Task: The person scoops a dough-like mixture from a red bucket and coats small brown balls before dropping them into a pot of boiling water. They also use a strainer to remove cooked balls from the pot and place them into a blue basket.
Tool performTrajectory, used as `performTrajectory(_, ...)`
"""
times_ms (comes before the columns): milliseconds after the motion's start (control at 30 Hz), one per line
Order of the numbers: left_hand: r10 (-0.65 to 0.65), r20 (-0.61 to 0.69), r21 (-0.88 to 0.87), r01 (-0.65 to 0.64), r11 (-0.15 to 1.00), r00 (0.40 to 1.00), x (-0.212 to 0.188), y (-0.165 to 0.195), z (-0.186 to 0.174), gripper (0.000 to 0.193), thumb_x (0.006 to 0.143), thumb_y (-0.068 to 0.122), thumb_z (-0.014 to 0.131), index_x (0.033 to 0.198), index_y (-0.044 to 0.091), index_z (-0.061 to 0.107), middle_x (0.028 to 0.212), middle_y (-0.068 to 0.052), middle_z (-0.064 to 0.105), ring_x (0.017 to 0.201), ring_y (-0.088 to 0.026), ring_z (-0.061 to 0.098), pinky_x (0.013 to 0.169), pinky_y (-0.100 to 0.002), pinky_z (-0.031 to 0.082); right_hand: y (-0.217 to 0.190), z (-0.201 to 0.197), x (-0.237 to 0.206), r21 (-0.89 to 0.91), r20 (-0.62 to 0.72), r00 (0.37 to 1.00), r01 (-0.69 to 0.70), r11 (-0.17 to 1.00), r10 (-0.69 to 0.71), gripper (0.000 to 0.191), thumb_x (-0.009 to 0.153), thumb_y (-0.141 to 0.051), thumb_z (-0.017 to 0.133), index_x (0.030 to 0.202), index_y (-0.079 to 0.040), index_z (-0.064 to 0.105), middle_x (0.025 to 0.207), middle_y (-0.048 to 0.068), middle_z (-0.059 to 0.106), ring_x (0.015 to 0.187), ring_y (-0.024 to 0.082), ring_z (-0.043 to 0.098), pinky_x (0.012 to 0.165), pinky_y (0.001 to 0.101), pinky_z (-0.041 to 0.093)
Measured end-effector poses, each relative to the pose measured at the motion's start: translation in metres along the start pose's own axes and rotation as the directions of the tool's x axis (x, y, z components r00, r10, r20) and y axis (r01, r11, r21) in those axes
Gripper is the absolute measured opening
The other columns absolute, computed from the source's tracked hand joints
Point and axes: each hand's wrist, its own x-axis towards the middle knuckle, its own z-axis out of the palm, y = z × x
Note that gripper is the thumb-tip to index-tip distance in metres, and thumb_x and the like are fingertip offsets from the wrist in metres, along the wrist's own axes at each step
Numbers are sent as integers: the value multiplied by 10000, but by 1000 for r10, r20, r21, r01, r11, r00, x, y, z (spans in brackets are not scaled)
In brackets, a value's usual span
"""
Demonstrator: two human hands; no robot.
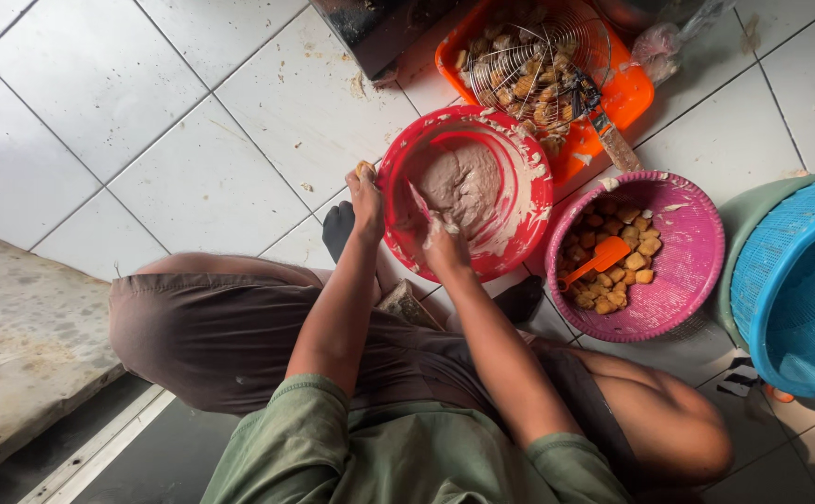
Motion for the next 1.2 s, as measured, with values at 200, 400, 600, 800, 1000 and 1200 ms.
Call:
performTrajectory(200,-77,-5,0,77,997,997,8,17,3,317,1066,328,437,1233,65,492,1037,-60,579,915,-130,540,860,-282,465,-36,19,13,391,54,995,-101,915,87,238,986,-146,640,1148,9,720,970,262,720,877,431,690,749,487,540)
performTrajectory(400,5,89,-139,7,990,996,19,2,-2,312,1099,299,486,1245,25,511,1067,-61,579,969,-135,535,922,-297,456,-34,29,-1,865,384,849,-468,178,364,312,1021,-164,580,1321,-84,608,890,56,690,621,107,591,545,286,499)
performTrajectory(600,315,131,-96,-304,948,940,27,47,32,255,1050,250,595,1209,51,601,1028,-2,645,928,-75,578,858,-244,471,3,-36,12,891,452,878,-436,-129,158,132,1042,-241,539,1116,-152,605,770,-46,555,515,26,439,420,197,315)
performTrajectory(800,143,585,-251,11,968,799,-29,111,90,190,1052,226,643,1206,118,621,975,42,620,830,-49,527,786,-256,445,39,-142,39,973,98,995,-103,209,31,135,1054,-208,670,986,-118,595,732,-65,490,567,8,415,482,187,324)
performTrajectory(1000,-80,796,-126,295,947,600,-104,127,110,242,1031,252,610,1236,124,634,1008,34,664,873,-55,604,861,-260,490,38,-199,21,881,-270,962,265,391,-44,274,933,-95,776,1149,-52,614,881,-72,627,763,2,566,653,192,476)
performTrajectory(1200,193,727,-148,-125,981,659,-138,134,119,303,1014,181,656,1276,30,632,1151,-58,706,1034,-111,678,958,-309,537,36,-207,15,933,-168,983,134,334,74,155,1007,-127,717,1132,-35,730,766,-70,601,614,-10,473,527,183,366)
